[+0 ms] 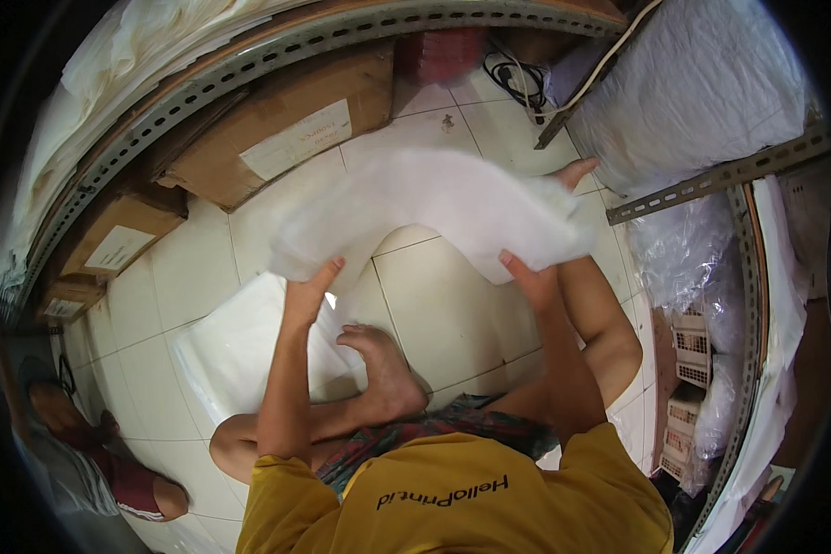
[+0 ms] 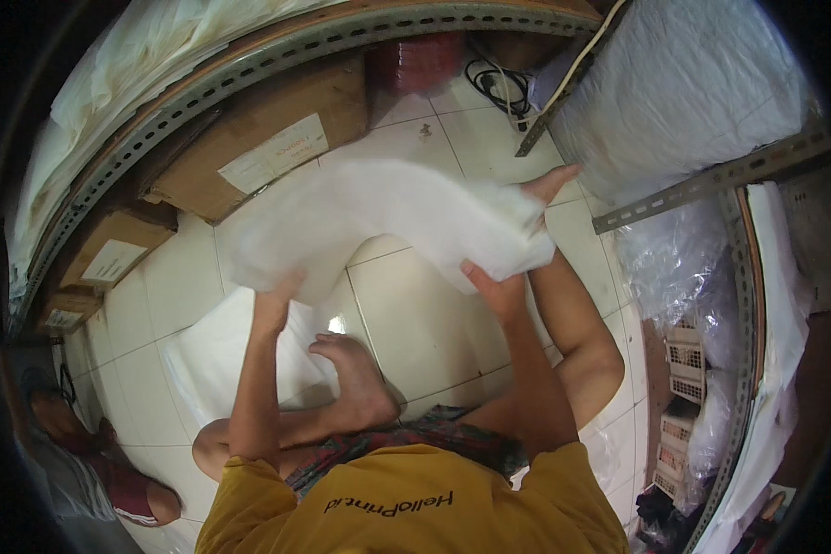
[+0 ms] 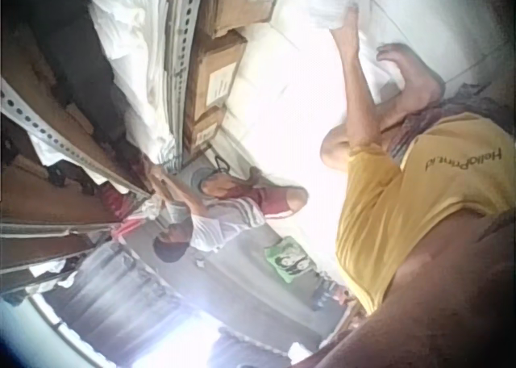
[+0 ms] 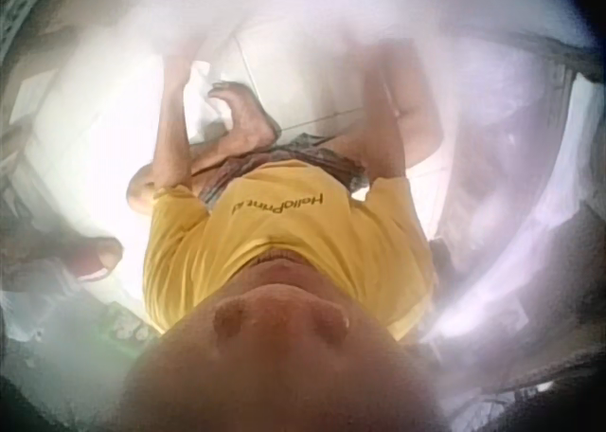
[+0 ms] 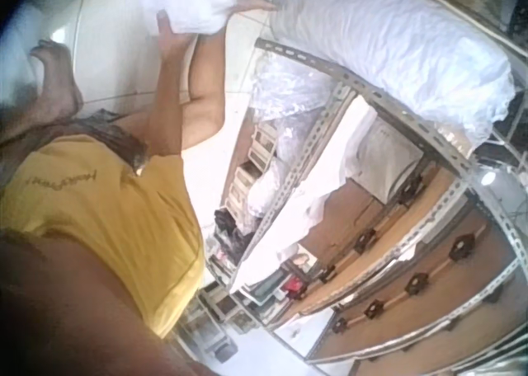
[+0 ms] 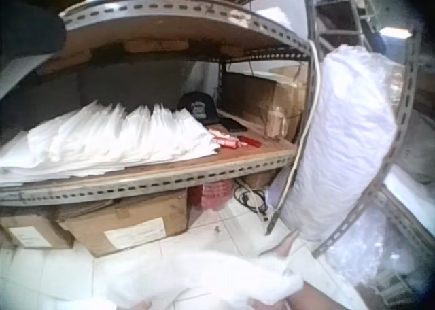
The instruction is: The person sits on the floor and repeatedly folds white sheets by hand. They pick up a sheet, fold it in half, then fold it again, and place the folded stack on a nearby metal shelf. The process is repeated continuously.
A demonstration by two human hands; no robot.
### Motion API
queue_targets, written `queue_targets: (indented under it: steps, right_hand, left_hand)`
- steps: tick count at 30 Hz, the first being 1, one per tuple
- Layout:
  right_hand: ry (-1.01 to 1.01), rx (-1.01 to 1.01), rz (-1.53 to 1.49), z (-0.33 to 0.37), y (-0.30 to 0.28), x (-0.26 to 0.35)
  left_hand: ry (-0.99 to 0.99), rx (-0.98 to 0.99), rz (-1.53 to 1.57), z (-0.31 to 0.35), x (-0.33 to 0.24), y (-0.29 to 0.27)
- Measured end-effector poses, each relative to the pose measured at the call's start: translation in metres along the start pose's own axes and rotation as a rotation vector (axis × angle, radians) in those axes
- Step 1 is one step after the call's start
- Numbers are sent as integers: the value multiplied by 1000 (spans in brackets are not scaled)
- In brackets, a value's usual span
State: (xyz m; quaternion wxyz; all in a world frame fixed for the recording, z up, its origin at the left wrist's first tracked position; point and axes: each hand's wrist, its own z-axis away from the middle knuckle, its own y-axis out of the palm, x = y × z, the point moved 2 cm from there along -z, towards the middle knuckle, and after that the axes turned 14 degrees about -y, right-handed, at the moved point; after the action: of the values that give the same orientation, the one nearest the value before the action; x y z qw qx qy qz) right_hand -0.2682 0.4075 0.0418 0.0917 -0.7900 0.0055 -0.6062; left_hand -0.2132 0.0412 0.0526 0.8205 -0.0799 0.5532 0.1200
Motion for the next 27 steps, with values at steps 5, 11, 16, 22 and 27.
queue_targets:
  steps: [5, 11, 16, 22, 27]
  right_hand:
    - [-114, -68, -6, 11, 28, -38]
    - [-113, -293, 4, 8, 44, -49]
    - [-115, -386, 40, -2, 55, 4]
    - [-180, 79, 10, -15, 61, 92]
    - [-270, 319, -119, -47, 139, 190]
  left_hand:
    - [13, 53, 31, -7, 37, 13]
    - [232, -135, -146, -29, 60, 11]
    - [22, -191, -287, -3, 2, -26]
    - [85, -223, -314, 78, -65, -118]
    - [141, -465, -361, 144, -138, -204]
